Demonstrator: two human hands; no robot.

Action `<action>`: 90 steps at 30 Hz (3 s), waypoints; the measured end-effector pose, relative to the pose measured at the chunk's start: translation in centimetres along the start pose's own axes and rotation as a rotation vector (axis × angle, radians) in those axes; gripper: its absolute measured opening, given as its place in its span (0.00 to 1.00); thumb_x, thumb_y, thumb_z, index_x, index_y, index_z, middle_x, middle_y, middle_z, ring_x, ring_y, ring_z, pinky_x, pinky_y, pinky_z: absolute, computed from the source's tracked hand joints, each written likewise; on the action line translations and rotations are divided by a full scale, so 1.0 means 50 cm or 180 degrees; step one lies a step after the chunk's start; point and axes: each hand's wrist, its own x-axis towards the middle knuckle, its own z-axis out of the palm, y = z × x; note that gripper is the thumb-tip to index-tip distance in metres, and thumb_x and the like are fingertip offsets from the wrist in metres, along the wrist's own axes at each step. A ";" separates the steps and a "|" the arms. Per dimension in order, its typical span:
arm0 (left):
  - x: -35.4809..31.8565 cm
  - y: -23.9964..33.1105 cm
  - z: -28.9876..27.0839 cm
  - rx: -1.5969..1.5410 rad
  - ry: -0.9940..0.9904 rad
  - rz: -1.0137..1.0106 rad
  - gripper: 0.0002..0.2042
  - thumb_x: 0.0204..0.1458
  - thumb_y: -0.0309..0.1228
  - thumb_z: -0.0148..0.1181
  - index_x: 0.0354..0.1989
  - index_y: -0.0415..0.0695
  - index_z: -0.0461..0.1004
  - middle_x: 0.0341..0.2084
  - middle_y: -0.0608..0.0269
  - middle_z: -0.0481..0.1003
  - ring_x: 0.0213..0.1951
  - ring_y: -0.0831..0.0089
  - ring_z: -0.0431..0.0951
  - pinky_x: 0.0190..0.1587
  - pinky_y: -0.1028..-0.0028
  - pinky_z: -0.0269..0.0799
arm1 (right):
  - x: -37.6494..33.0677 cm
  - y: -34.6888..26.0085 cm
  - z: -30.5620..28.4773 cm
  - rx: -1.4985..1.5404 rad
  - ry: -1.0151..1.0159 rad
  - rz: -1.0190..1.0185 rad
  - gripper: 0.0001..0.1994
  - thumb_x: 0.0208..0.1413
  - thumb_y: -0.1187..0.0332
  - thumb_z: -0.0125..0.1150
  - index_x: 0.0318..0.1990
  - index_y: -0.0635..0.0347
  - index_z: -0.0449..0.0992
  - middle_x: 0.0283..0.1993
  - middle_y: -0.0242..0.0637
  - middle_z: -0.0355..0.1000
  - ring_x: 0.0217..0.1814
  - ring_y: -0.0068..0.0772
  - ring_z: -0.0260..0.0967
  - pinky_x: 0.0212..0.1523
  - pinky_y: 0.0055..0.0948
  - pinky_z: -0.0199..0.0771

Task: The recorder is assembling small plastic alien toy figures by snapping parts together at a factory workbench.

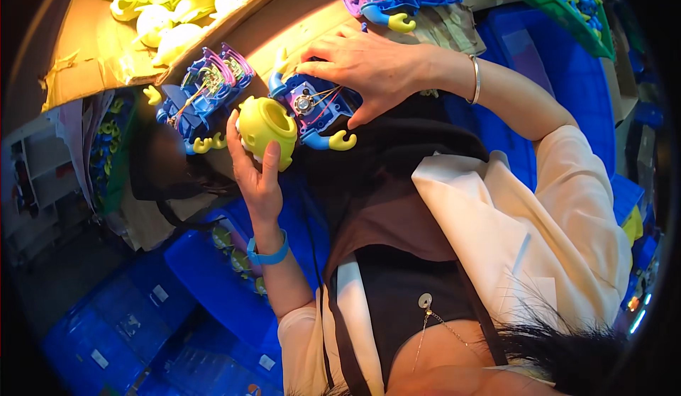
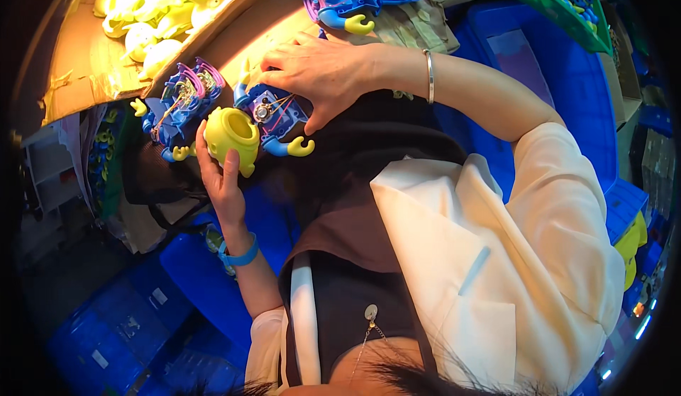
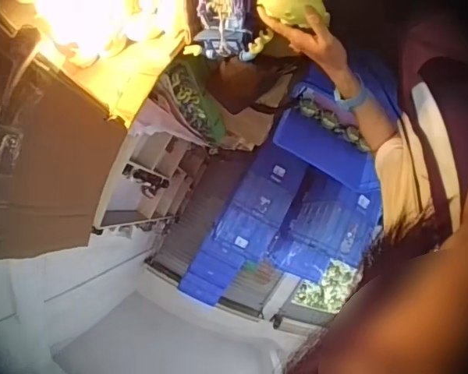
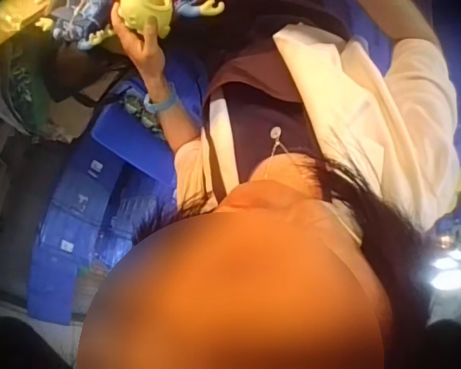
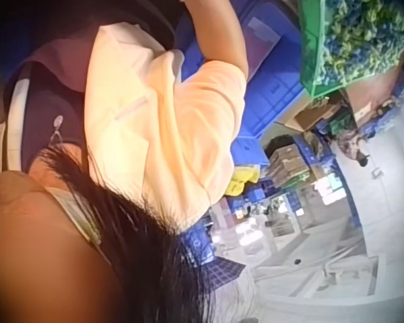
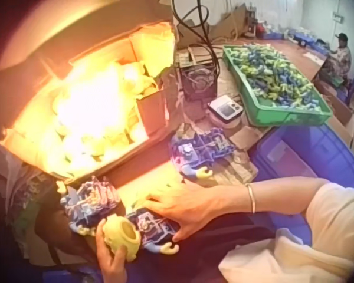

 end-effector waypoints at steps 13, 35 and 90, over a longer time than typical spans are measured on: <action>-0.001 0.033 0.022 0.0871 -0.0068 -0.0239 0.33 0.58 0.34 0.57 0.67 0.37 0.49 0.53 0.47 0.68 0.51 0.63 0.72 0.55 0.67 0.66 | -0.004 -0.007 -0.010 0.0169 0.0130 0.0031 0.44 0.30 0.59 0.78 0.60 0.57 0.65 0.62 0.41 0.61 0.64 0.46 0.59 0.61 0.45 0.61; -0.009 0.013 0.015 0.1921 0.0089 -0.0015 0.38 0.54 0.38 0.62 0.68 0.39 0.47 0.59 0.40 0.61 0.59 0.50 0.60 0.62 0.58 0.55 | -0.035 -0.012 -0.034 -0.0641 0.0006 0.0225 0.53 0.24 0.62 0.81 0.64 0.63 0.58 0.60 0.46 0.62 0.63 0.45 0.59 0.63 0.37 0.58; -0.045 0.057 0.108 0.2010 0.1010 0.1686 0.26 0.51 0.26 0.64 0.59 0.35 0.64 0.53 0.45 0.69 0.54 0.52 0.71 0.57 0.61 0.65 | -0.059 0.010 -0.053 -0.1360 0.0061 0.0285 0.41 0.30 0.62 0.78 0.57 0.63 0.65 0.54 0.44 0.66 0.63 0.42 0.60 0.69 0.44 0.46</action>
